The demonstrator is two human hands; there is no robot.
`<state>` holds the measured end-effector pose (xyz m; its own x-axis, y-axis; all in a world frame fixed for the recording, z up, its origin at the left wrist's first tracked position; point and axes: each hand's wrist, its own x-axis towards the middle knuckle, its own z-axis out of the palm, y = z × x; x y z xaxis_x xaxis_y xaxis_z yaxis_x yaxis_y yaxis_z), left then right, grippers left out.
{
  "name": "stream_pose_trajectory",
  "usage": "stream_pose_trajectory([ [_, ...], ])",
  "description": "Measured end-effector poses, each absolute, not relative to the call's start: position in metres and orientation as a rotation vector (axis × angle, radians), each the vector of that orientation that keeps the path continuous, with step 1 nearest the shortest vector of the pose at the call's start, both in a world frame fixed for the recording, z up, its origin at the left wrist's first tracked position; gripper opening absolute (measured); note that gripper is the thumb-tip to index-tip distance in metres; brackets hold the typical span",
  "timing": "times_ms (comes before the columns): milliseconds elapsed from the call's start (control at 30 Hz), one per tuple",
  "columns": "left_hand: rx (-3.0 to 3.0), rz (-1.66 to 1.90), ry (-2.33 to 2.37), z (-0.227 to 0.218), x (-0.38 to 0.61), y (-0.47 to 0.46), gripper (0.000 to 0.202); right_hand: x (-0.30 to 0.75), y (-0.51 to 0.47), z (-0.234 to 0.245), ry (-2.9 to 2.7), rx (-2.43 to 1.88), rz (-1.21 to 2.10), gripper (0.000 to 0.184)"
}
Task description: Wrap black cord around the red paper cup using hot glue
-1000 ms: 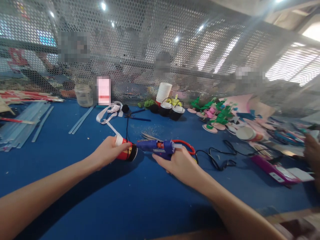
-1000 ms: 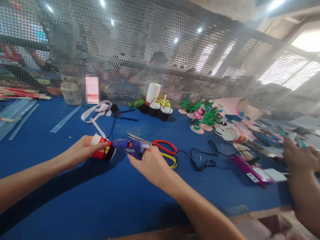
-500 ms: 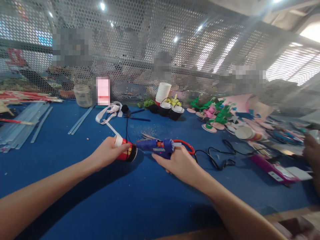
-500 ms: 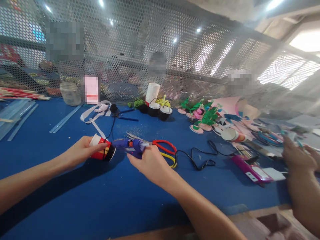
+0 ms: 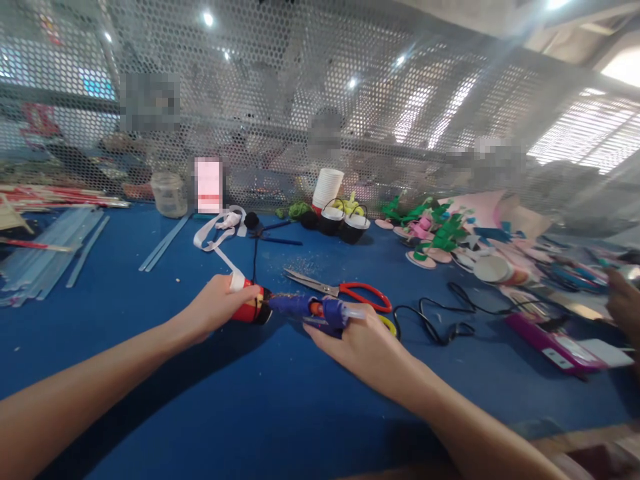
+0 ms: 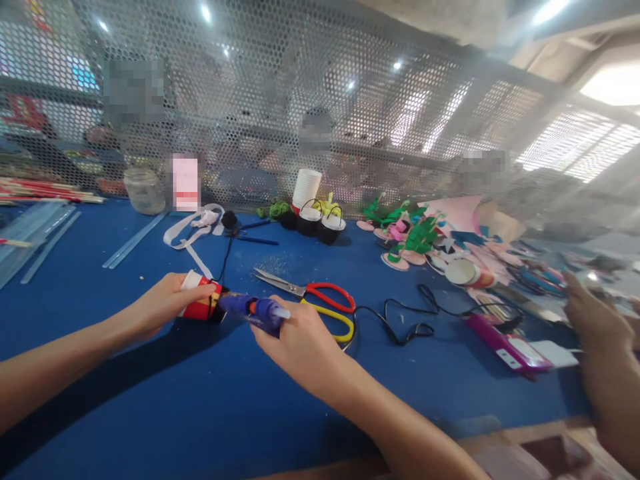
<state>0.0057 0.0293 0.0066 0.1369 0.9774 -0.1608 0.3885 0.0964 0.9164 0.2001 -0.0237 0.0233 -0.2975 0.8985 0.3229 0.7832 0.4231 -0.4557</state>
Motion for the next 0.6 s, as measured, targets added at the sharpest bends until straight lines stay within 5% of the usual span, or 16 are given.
stream_pose_trajectory([
  [600,1.454,0.764,1.406,0.0054,0.0036,0.0288,0.030,0.1994,-0.0255,0.0191,-2.221,-1.363,0.282,0.008],
])
